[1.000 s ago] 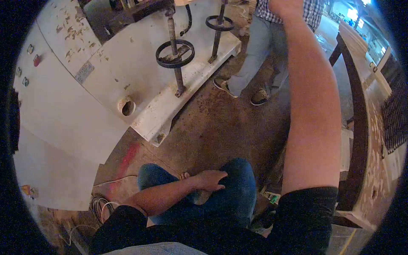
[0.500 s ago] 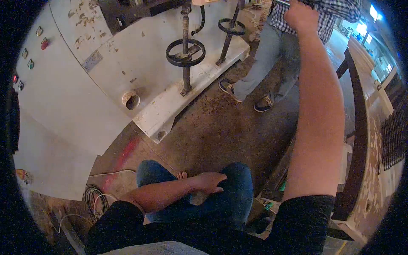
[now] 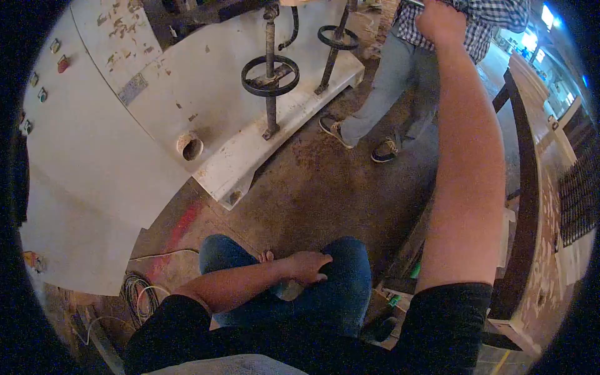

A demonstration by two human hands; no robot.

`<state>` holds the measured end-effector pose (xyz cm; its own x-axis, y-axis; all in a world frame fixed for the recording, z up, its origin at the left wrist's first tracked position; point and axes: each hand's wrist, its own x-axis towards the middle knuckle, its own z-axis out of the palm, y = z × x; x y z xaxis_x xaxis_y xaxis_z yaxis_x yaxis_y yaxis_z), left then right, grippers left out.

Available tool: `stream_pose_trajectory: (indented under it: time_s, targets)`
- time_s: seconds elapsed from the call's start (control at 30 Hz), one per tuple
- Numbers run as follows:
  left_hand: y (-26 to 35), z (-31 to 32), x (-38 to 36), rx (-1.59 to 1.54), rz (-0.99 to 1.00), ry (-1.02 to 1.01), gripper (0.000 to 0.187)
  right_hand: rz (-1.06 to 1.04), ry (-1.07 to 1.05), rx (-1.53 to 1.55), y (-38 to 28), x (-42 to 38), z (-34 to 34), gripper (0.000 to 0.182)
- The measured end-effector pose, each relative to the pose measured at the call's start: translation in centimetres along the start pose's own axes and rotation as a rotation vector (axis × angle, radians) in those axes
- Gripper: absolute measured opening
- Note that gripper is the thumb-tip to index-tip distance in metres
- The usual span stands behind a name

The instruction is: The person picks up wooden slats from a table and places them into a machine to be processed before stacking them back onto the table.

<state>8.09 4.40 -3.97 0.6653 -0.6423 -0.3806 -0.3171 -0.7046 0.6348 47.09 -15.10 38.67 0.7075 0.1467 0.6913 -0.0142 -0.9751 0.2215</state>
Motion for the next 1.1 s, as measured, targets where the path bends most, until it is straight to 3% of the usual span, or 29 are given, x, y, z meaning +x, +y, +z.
stream_pose_trajectory:
  time_s: [0.1, 0.4, 0.47, 0.5, 0.57, 0.6, 0.67, 0.7, 0.73, 0.77, 0.8, 1.1]
  targets:
    - [-0.4, 0.1, 0.1, -0.026, 0.013, -0.003, 0.067, -0.024, 0.099, -0.015, -0.2, -0.6, -0.1, 0.04]
    - [-1.5, 1.2, 0.6, -0.006, 0.028, 0.012, 0.062, -0.055, 0.074, 0.009, 1.0, 0.9, 2.3, 0.044]
    - [-1.6, 1.6, 0.1, 0.019, 0.044, 0.013, 0.063, 0.109, -0.031, 0.159, -0.7, -1.7, -1.6, 0.032]
    - [-1.5, 1.3, 0.4, 0.04, 0.043, 0.033, 0.064, 0.088, 0.034, 0.402, 0.0, -1.1, -1.0, 0.028]
    - [-0.1, -0.5, -0.2, 0.021, -0.027, -0.041, 0.065, 0.047, 0.023, 0.181, 0.6, 1.1, 1.5, 0.029]
    - [0.1, -0.5, -0.2, 0.013, -0.034, -0.043, 0.065, 0.079, 0.002, 0.367, 0.3, -0.4, -1.0, 0.031]
    - [0.4, -0.9, -0.3, 0.016, -0.002, -0.063, 0.065, 0.119, 0.106, 0.293, 0.1, -0.5, -0.2, 0.032]
    - [0.7, -1.2, -0.3, 0.014, -0.032, -0.069, 0.065, 0.082, -0.033, 0.378, 0.2, -1.6, -3.0, 0.033]
    - [0.9, -1.5, -0.3, 0.011, -0.063, -0.073, 0.065, 0.17, 0.084, 0.607, 0.3, -0.5, -0.4, 0.032]
    - [1.2, -1.8, -0.4, 0.016, -0.019, -0.096, 0.065, 0.0, 0.075, 0.359, 0.5, -1.8, -1.9, 0.03]
    - [1.6, -1.9, -0.6, 0.028, -0.061, -0.08, 0.065, -0.003, 0.074, 0.316, 0.3, -1.7, -1.7, 0.03]
    - [2.1, -2.3, -0.9, 0.034, -0.129, -0.084, 0.067, 0.025, 0.042, 0.293, 0.4, -0.5, -0.4, 0.03]
